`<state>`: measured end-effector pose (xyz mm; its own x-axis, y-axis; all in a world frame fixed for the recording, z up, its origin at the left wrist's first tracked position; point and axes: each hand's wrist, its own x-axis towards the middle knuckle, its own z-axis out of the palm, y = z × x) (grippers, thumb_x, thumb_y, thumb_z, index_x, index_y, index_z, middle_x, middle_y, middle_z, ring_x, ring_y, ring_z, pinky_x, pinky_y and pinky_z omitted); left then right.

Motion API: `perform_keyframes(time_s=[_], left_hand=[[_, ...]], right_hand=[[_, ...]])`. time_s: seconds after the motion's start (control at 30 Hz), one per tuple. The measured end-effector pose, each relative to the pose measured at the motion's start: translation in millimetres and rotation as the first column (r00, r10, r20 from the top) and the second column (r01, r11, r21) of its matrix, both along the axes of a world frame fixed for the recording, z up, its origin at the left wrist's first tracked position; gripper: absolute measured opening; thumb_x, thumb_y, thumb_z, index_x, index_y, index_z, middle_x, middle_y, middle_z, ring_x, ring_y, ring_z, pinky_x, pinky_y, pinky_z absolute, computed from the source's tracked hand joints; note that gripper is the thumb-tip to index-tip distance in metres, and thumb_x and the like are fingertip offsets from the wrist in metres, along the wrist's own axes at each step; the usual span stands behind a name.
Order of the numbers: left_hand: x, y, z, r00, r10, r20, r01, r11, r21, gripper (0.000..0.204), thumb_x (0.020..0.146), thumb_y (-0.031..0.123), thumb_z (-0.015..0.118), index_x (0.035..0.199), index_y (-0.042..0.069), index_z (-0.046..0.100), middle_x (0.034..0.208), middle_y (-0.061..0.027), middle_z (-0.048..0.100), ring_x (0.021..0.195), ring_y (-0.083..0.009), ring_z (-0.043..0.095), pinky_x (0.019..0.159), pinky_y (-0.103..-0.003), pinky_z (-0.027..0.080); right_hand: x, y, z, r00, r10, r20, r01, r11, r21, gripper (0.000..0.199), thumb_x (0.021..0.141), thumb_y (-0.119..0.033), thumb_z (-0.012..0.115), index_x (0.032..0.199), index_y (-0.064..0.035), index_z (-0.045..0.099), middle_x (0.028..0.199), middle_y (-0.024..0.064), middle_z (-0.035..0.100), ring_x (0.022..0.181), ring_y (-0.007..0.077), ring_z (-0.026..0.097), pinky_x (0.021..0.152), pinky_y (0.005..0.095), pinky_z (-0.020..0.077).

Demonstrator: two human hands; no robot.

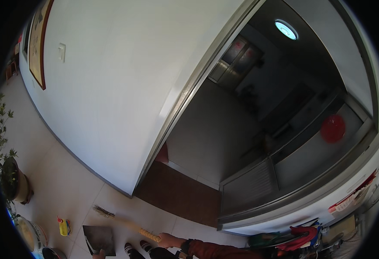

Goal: The person sweeps a tiled floor with a traditional straw broom and uses a dustpan to collect debris. They move around a sunlit room, sweeping near windows, a refrigerator, and potted plants, then gather the swept material into the dustpan.

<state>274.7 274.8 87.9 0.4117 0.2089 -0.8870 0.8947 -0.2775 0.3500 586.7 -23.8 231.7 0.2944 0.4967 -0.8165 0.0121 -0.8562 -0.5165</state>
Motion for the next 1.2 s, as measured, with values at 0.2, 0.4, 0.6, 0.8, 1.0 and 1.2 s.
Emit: perform_keyframes(time_s=[0.2,0.4,0.6,0.8,1.0,1.2], left_hand=[[-2,16,39,0.992,0.126,-0.020,-0.122,0.983,0.140,0.062,0.084,0.036,0.049,0.140,0.013,0.037,0.145,-0.0144,0.032,0.134,-0.0312,0.030,0.109,-0.033,0.029],[7,17,89,0.979,0.201,0.027,-0.202,0.970,0.136,0.054,0.091,0.041,0.036,0.134,0.009,0.045,0.136,-0.0170,0.043,0.127,-0.0331,0.039,0.104,-0.036,0.035],[2,20,110,0.963,0.257,0.085,-0.267,0.954,0.139,0.058,0.098,0.045,0.023,0.127,0.004,0.052,0.126,-0.0196,0.054,0.119,-0.0349,0.049,0.100,-0.040,0.040],[-34,5,37,0.808,0.584,0.077,-0.583,0.773,0.251,0.065,0.080,0.057,0.049,0.102,-0.003,0.063,0.102,-0.0205,0.064,0.095,-0.0328,0.060,0.083,-0.041,0.047],[-150,-34,-10,0.523,0.850,-0.065,-0.812,0.520,0.266,0.070,0.067,0.062,0.068,0.084,-0.005,0.070,0.082,-0.0177,0.069,0.080,-0.0279,0.066,0.072,-0.040,0.049],[-209,-92,59,0.287,0.952,-0.110,-0.937,0.303,0.175,0.053,0.072,0.050,0.068,0.081,-0.002,0.068,0.072,-0.0105,0.064,0.062,-0.0213,0.062,0.055,-0.035,0.051]], right_hand=[[-24,22,-37,0.996,-0.049,-0.074,0.040,0.992,-0.117,0.017,0.074,-0.009,0.059,0.081,0.0058,0.055,0.053,0.0089,0.052,0.036,0.0221,0.049,0.033,0.0368,0.0334],[-32,34,-29,0.999,-0.008,-0.047,0.001,0.991,-0.135,0.017,0.074,-0.009,0.059,0.071,0.0076,0.060,0.052,0.0160,0.056,0.044,0.0289,0.057,0.041,0.0432,0.0401],[-33,43,-30,0.918,0.362,0.164,-0.336,0.927,-0.167,0.028,0.072,-0.012,0.059,0.088,0.0107,0.064,0.068,0.0250,0.064,0.063,0.0375,0.065,0.058,0.0450,0.0476],[-42,44,-21,0.950,0.244,0.197,-0.210,0.961,-0.177,0.028,0.071,-0.010,0.059,0.091,0.0101,0.064,0.080,0.0274,0.065,0.079,0.0388,0.066,0.068,0.0443,0.0492],[-32,41,22,0.968,0.207,0.139,-0.174,0.960,-0.221,0.027,0.071,-0.017,0.064,0.087,0.0050,0.065,0.079,0.0244,0.066,0.077,0.0381,0.066,0.064,0.0432,0.0506],[-21,-15,36,0.873,0.332,0.358,-0.291,0.943,-0.163,0.033,0.079,-0.015,0.054,0.112,-0.0113,0.053,0.099,0.0194,0.064,0.096,0.0398,0.059,0.078,0.0486,0.0471]])
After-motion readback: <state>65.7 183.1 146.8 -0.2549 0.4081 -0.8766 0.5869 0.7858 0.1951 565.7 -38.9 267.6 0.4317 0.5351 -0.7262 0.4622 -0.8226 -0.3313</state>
